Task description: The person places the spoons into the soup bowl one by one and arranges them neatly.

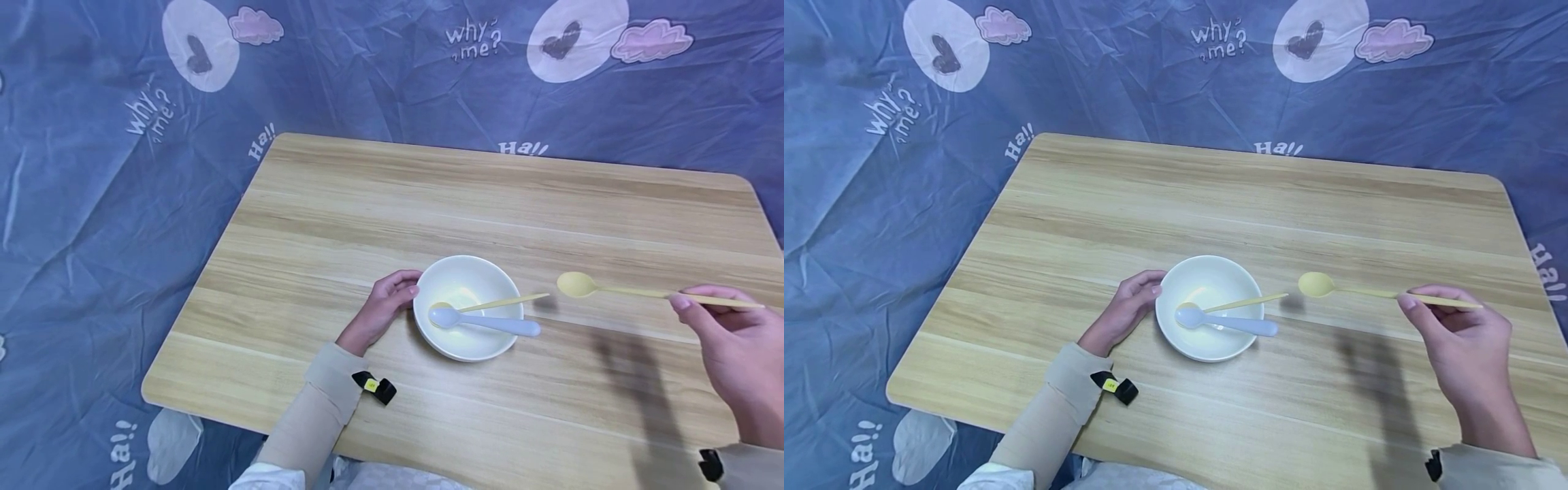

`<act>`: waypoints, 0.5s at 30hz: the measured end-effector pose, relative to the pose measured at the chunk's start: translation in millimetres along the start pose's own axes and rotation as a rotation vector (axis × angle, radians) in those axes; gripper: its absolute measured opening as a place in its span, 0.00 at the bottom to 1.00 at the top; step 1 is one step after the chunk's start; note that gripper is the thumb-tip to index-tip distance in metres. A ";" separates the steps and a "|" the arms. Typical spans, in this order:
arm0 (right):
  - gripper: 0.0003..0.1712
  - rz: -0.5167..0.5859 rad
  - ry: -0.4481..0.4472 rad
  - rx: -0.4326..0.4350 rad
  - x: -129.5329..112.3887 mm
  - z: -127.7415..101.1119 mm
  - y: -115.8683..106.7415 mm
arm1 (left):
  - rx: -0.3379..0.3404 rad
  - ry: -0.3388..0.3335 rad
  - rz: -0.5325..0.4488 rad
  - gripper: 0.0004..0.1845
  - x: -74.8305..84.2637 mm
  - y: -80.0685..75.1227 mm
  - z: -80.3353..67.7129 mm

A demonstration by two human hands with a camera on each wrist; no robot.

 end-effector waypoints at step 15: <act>0.07 -0.066 0.013 0.009 -6.0 -2.8 6.1 | 0.006 -0.003 -0.009 0.24 -0.5 -0.1 0.8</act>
Point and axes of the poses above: each hand's wrist, its own z-axis towards the middle knuckle, its own y-axis out of the palm, x = y × z, the point moved 6 cm from there along z, towards the middle knuckle, and after that the axes turned 1 degree about -z, right-handed, at the moved point
